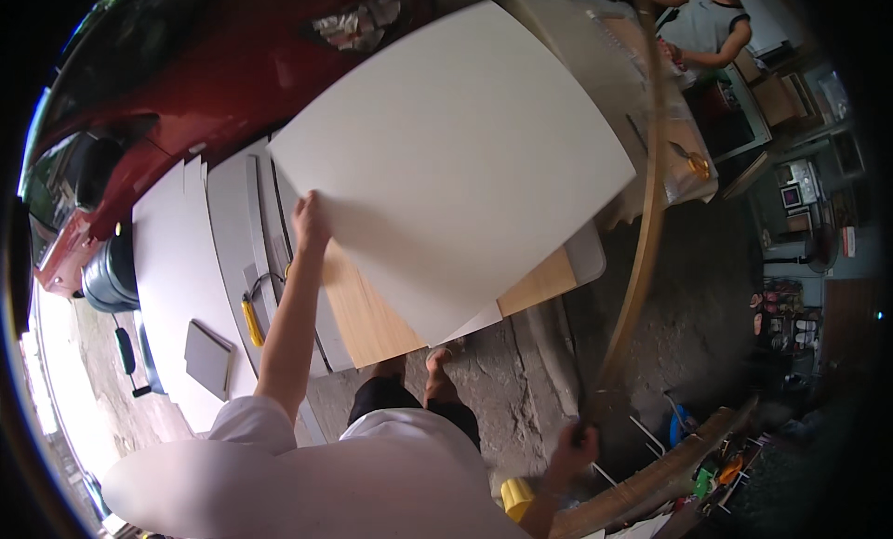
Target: The person measures a white board with a tape measure and marks points with a pencil. They then use a long wooden ruler to draw straight lines across the board. Finally, they flip the board to reveal a red side and continue marking.
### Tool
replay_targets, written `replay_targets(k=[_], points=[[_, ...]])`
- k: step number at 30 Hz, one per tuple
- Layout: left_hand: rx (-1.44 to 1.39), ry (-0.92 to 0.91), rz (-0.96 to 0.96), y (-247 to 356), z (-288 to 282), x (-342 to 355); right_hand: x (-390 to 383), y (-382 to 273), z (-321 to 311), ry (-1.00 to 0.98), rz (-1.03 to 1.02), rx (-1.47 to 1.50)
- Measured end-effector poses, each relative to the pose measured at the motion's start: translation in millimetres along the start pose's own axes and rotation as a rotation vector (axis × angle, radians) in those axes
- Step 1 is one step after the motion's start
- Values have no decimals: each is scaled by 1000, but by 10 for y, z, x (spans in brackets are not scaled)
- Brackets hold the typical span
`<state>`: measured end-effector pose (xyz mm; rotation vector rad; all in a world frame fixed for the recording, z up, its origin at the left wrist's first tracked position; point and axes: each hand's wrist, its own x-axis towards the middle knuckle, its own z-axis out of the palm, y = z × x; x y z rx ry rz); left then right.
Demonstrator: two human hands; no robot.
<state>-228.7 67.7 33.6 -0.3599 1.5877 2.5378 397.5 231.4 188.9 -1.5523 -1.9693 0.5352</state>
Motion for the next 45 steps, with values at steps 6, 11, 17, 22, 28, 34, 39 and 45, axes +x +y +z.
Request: replay_targets(k=[6,11,17,22,28,34,39,45], points=[[393,-53,-23,-1107,-38,466,-780,-126,640,-374,122,35],[869,-168,-17,-994,109,638,-991,-3,936,-553,67,148],[1114,-400,-114,-607,484,835,-925,180,1358,-675,-51,84],[1206,-590,-186,-485,778,887,-761,247,1583,-681,-180,60],[1474,-707,-201,-458,922,940,-777,216,1763,-702,-125,84],[1642,-726,834,-346,717,1268,-889,223,1965,-717,-131,45],[1517,-1331,1286,-387,768,1487,-990,184,2092,-741,-206,-87],[1562,-1669,1134,-376,878,1625,-698,-410,2239,-567,-163,-139]])
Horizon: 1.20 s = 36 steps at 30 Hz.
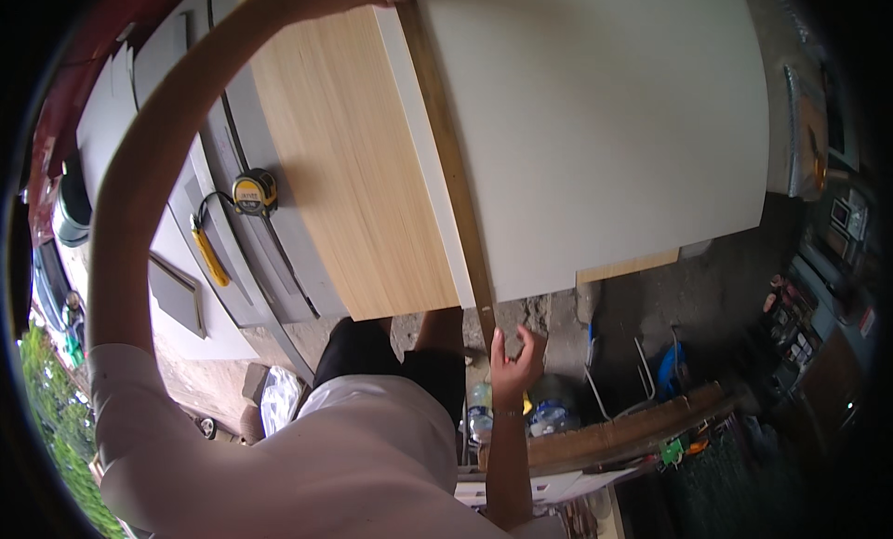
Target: The person measures a white board with a tape measure and marks points with a pencil. They then use a long wooden ruler to draw straight lines across the board. Finally, they flip the board to reveal a red side and continue marking.
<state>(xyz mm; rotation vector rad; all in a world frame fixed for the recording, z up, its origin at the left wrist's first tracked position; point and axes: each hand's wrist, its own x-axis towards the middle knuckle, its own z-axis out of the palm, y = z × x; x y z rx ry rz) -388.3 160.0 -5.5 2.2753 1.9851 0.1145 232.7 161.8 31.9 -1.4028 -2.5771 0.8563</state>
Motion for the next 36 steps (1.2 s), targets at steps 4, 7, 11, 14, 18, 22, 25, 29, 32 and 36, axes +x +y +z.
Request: replay_targets(k=[4,7,11,14,18,22,25,29,32,36], points=[[51,-24,71,-12,-20,35,516,-473,206,-115,-289,-101],[62,6,96,1,-42,39,667,-694,345,-122,-273,-137],[177,22,253,-8,-84,23,677,-780,380,-155,-209,-117],[128,-14,244,-7,-101,10,698,-778,394,-122,-237,-129],[252,-68,265,2,-124,39,710,-785,411,-95,-275,-143],[139,-135,224,8,-160,67,695,-769,414,-102,-262,-152],[140,-151,186,50,-175,65,696,-762,416,-96,-283,-146],[55,-165,125,87,-194,89,692,-773,392,-119,-276,-157],[82,-281,119,91,-190,160,672,-782,385,-145,-219,-139],[160,60,200,181,-182,66,687,-795,354,-176,-253,-168]])
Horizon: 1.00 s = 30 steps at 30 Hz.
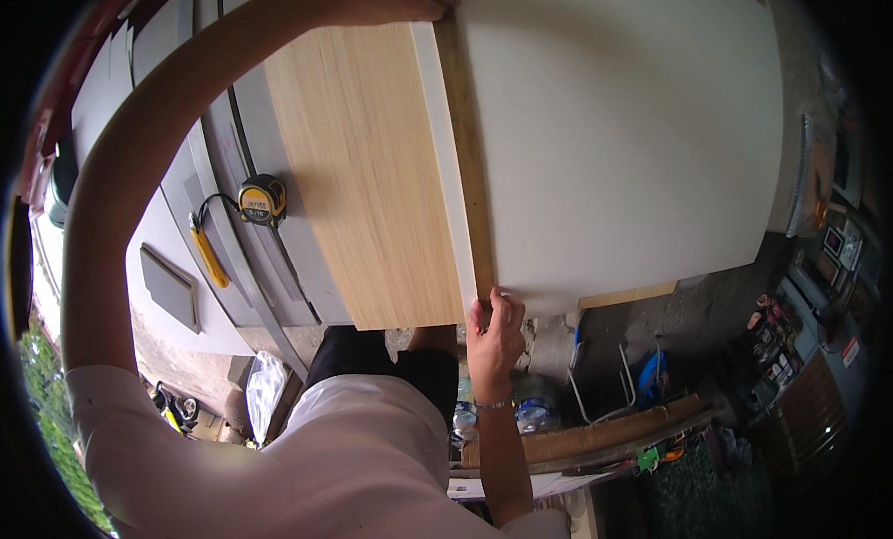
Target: The person measures a white board with a tape measure and marks points with a pencil. They then use a long wooden ruler to draw straight lines across the board. Finally, they flip the board to reveal a red side and continue marking.
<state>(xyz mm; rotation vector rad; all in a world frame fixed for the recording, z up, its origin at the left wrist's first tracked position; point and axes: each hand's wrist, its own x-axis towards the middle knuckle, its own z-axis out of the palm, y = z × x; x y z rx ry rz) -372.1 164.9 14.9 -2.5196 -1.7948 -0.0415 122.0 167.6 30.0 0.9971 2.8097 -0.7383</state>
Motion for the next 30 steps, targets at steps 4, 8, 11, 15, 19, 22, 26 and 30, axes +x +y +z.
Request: replay_targets(k=[4,8,11,15,19,22,26,30], points=[[-78,-159,-330,289,41,-25,188,11,-325,5,96,284],[-138,55,-677,683,35,-13,1035,22,-668,240,-85,295],[-191,156,-804,903,112,33,2130,-166,-548,369,-315,572],[-194,53,-916,1101,141,55,3541,-846,9,312,-486,900],[-262,15,-974,1158,145,84,4321,-1329,303,379,-591,736],[-274,17,-973,1155,142,99,4476,-1437,370,392,-609,716],[-283,10,-977,1149,140,102,4504,-1466,361,422,-650,606],[-277,60,-986,1145,169,88,4490,-1471,296,387,-712,553]])
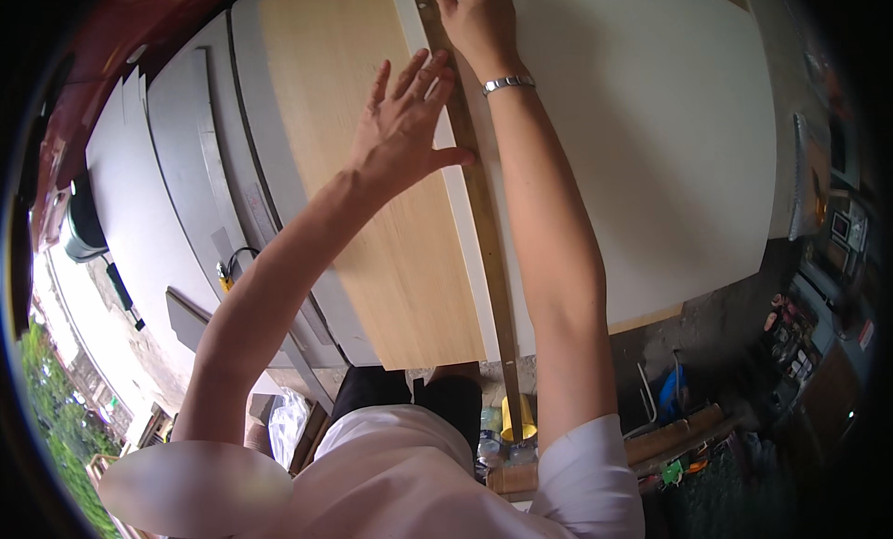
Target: The person measures a white board with a tape measure and marks points with a pencil. They then use a long wooden ruler to draw straight lines across the board. Finally, they flip the board to reveal a red side and continue marking.
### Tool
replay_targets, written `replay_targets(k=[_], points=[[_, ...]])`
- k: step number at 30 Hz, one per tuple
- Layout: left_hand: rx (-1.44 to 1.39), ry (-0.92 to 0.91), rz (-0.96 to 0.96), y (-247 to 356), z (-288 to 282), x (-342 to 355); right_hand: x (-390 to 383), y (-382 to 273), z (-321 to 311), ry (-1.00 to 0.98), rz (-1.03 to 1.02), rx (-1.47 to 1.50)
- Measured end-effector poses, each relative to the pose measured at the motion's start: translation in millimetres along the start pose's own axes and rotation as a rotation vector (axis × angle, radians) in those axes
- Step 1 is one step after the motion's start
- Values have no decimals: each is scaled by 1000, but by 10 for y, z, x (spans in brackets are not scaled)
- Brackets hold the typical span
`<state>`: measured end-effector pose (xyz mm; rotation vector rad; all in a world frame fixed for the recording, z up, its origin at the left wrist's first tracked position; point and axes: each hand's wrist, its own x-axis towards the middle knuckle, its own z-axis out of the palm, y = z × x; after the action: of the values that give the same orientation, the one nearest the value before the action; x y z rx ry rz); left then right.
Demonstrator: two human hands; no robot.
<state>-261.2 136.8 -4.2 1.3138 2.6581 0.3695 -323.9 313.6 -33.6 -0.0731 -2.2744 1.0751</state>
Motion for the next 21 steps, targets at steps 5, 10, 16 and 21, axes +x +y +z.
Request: replay_targets(k=[5,10,16,21], points=[[0,2,-19,-9,64,-20,-465,-148,-334,-147,59,-100],[-1,30,-18,-39,100,-23,-1754,-607,-1058,-249,56,-160],[35,80,21,-74,139,-19,-3410,-1589,-2082,-461,317,-104],[67,66,45,-96,118,19,-4274,-2329,-2856,-457,341,-253]])
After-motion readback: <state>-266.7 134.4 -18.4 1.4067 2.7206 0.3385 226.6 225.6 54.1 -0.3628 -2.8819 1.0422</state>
